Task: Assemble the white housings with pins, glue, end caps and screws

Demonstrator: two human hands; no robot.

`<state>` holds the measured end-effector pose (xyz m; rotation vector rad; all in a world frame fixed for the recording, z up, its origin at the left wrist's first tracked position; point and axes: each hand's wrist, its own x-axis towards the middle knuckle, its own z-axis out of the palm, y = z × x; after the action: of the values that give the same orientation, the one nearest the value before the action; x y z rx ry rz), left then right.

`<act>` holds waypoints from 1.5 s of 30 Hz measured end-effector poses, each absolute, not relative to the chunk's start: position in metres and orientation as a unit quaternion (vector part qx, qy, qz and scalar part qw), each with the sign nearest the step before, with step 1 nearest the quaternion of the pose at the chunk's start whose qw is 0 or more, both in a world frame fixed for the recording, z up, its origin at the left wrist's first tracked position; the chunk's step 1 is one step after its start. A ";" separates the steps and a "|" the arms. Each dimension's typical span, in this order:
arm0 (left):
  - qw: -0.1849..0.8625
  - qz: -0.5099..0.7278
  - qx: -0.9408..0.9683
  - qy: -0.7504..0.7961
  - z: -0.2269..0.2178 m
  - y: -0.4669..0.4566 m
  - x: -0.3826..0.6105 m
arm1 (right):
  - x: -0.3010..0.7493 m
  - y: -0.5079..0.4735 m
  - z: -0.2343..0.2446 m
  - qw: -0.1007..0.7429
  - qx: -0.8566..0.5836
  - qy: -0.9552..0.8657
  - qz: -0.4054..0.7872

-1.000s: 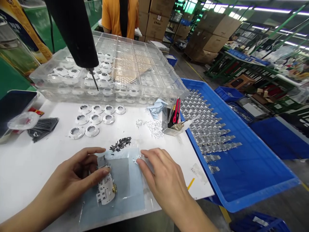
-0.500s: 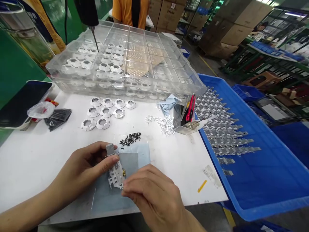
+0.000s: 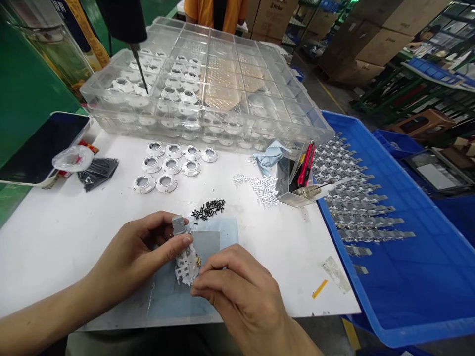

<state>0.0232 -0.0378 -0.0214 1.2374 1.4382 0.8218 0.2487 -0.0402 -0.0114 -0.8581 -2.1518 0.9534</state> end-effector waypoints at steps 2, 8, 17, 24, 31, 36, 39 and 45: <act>0.514 0.340 0.509 0.602 -0.022 -0.038 0.023 | 0.249 -0.038 -0.011 0.307 -0.324 -0.817 0.364; 0.530 0.348 0.491 0.597 -0.025 -0.037 0.025 | 0.244 -0.031 -0.008 0.294 -0.319 -0.821 0.371; 0.539 0.361 0.499 0.574 -0.025 -0.038 0.022 | 0.237 -0.027 -0.010 0.200 -0.504 -0.743 0.392; 0.618 0.460 0.438 0.463 -0.015 -0.043 0.021 | 0.245 -0.039 -0.014 0.196 -0.538 -0.685 0.450; 0.693 0.425 0.414 0.409 -0.017 -0.047 0.019 | 0.255 -0.029 -0.006 0.328 -0.546 -0.616 0.464; 0.712 0.307 0.486 0.403 -0.005 -0.045 0.016 | 0.248 0.000 0.025 0.188 -0.478 -0.693 0.506; 0.720 0.290 0.456 0.436 0.001 -0.044 0.015 | 0.240 0.041 0.037 0.119 -0.416 -0.739 0.516; 0.786 0.322 0.337 0.405 -0.008 -0.042 0.015 | 0.199 0.128 0.012 0.157 -0.464 -0.861 0.136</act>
<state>0.0146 -0.0417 -0.0078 0.7276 0.8720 0.6949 0.1987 0.1281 0.0120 -1.3296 -2.4642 0.3905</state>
